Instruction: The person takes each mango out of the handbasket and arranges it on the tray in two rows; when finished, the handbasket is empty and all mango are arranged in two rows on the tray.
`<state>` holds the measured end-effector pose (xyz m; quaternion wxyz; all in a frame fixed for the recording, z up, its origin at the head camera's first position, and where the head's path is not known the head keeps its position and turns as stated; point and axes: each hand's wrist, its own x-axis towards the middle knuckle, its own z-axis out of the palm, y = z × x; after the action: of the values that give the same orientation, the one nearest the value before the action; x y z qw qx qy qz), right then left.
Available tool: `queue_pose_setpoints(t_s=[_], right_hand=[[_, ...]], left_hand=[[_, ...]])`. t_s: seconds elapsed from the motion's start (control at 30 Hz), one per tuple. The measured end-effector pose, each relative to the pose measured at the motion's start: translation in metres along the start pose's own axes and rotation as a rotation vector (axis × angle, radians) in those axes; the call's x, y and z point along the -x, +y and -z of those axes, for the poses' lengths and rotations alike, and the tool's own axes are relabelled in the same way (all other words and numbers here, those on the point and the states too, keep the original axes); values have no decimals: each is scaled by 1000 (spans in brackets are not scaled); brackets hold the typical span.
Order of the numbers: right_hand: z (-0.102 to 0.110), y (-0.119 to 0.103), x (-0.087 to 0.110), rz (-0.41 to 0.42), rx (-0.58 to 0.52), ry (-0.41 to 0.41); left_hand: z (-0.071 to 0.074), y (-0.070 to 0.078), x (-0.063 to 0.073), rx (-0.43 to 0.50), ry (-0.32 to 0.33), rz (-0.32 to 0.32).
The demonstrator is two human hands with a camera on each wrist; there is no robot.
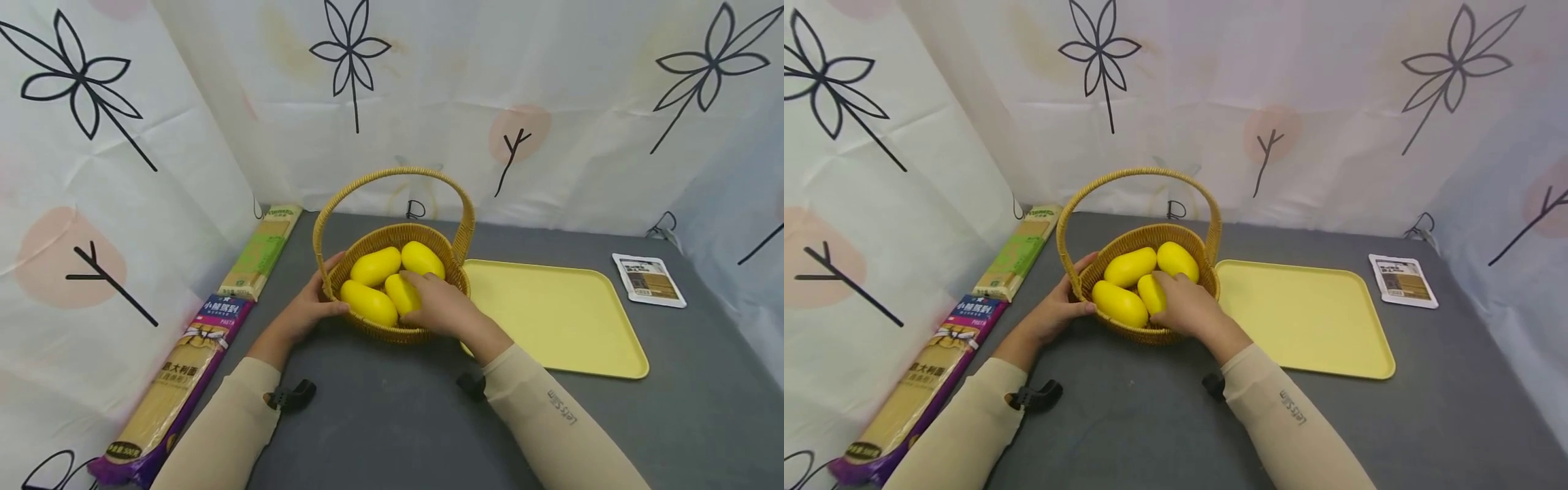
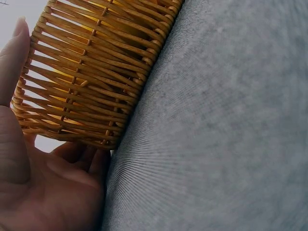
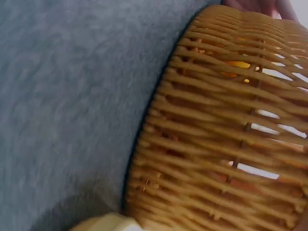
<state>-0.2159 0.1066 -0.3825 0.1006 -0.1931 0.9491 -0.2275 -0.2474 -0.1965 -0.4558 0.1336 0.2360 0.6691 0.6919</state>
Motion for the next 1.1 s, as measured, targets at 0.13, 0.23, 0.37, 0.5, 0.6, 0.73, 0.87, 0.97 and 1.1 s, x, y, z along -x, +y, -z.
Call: queue_pose_setpoints(t_s=[0.13, 0.23, 0.37, 0.5, 0.6, 0.73, 0.87, 0.97, 1.1], right_hand=[[-1, 0, 1, 5, 5, 15], [-2, 2, 5, 31, -13, 74], [-3, 6, 10, 80, -58, 174], [-6, 12, 14, 126, -126, 228], [-7, 17, 17, 160, -196, 252], [-6, 21, 25, 216, -297, 285], [-4, 24, 39, 283, -354, 303], [-1, 28, 51, 327, -359, 319], [7, 36, 63, 357, -359, 343]], left_hand=[[-1, 2, 1, 2, -1, 6], [-1, 2, 0, -6, 5, 11], [2, -1, -2, -16, 9, 12], [2, -2, -3, -24, 6, 14], [2, -2, -1, -26, 7, 17], [1, -3, 0, -18, 9, 15], [0, -3, 1, -16, 6, 11], [1, -4, 1, -16, 7, 9], [1, -3, 1, -15, 11, 13]])
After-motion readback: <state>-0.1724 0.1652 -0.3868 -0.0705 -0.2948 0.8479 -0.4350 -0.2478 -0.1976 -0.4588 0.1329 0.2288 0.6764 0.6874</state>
